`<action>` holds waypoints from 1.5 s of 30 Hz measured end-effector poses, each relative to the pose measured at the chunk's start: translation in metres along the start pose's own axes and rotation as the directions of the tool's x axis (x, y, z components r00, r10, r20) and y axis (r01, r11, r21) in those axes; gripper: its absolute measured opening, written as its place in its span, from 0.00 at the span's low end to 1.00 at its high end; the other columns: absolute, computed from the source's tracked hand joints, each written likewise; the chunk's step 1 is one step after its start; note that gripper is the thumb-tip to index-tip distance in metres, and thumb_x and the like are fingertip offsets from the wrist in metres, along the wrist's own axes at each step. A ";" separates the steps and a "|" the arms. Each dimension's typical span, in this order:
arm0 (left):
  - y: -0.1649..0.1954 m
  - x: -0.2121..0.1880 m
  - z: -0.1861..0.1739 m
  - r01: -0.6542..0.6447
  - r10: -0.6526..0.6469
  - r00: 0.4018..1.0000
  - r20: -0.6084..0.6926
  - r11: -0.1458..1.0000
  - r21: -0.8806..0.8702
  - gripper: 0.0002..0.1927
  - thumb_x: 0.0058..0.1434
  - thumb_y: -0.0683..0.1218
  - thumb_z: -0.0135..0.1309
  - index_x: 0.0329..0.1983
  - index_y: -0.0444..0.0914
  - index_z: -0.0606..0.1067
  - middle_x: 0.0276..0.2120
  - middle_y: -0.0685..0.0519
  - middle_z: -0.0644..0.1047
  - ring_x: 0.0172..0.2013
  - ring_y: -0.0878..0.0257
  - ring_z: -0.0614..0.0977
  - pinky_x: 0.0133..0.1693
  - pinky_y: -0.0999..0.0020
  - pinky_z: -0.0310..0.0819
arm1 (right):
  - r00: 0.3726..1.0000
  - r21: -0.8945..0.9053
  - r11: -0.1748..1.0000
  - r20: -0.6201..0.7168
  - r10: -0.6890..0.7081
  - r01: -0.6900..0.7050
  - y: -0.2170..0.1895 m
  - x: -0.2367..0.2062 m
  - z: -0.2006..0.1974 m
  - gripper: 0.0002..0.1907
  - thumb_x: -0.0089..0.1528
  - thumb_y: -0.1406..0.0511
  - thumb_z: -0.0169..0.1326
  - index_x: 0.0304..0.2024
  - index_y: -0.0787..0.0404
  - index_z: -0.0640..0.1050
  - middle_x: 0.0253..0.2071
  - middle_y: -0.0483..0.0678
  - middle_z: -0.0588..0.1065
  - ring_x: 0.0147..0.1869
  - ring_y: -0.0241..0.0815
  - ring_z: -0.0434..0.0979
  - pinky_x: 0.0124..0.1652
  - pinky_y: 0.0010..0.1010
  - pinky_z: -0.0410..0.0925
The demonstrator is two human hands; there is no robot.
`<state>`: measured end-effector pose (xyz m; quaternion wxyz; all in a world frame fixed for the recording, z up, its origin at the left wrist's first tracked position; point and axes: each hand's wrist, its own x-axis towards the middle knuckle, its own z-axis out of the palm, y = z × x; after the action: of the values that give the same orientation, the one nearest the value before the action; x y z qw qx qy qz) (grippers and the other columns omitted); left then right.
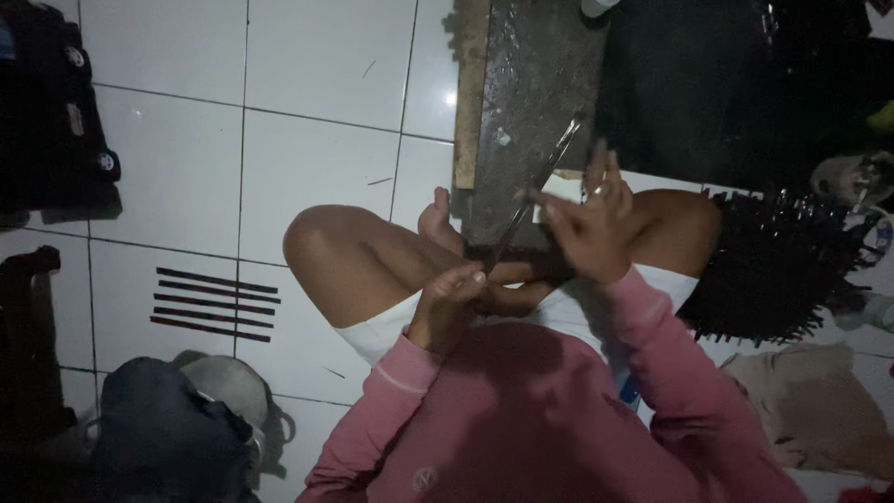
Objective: The person sits on the floor and repeatedly rubs thin metal rods against a sharpening stone to sharpen them. They handle the rods one at a time, applying a liquid from a small cup to the stone before sharpening each rod, then placing the finished rods on the floor.
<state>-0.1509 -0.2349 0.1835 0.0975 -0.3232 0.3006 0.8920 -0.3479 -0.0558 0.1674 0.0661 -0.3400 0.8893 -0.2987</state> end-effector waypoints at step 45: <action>-0.008 -0.003 0.009 -0.107 0.140 0.979 -0.149 0.972 0.209 0.15 0.69 0.46 0.52 0.51 0.31 0.78 0.30 0.53 0.79 0.29 0.67 0.78 0.31 0.72 0.72 | 0.913 -0.238 0.886 0.008 -0.409 0.398 -0.051 -0.049 0.005 0.21 0.69 0.43 0.54 0.58 0.40 0.83 0.74 0.67 0.59 0.80 0.65 0.46 0.67 0.66 0.32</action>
<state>-0.1501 -0.2230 0.1875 0.0487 -0.3640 0.4153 0.8322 -0.2802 -0.0570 0.1888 -0.0570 -0.5163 0.8293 -0.2061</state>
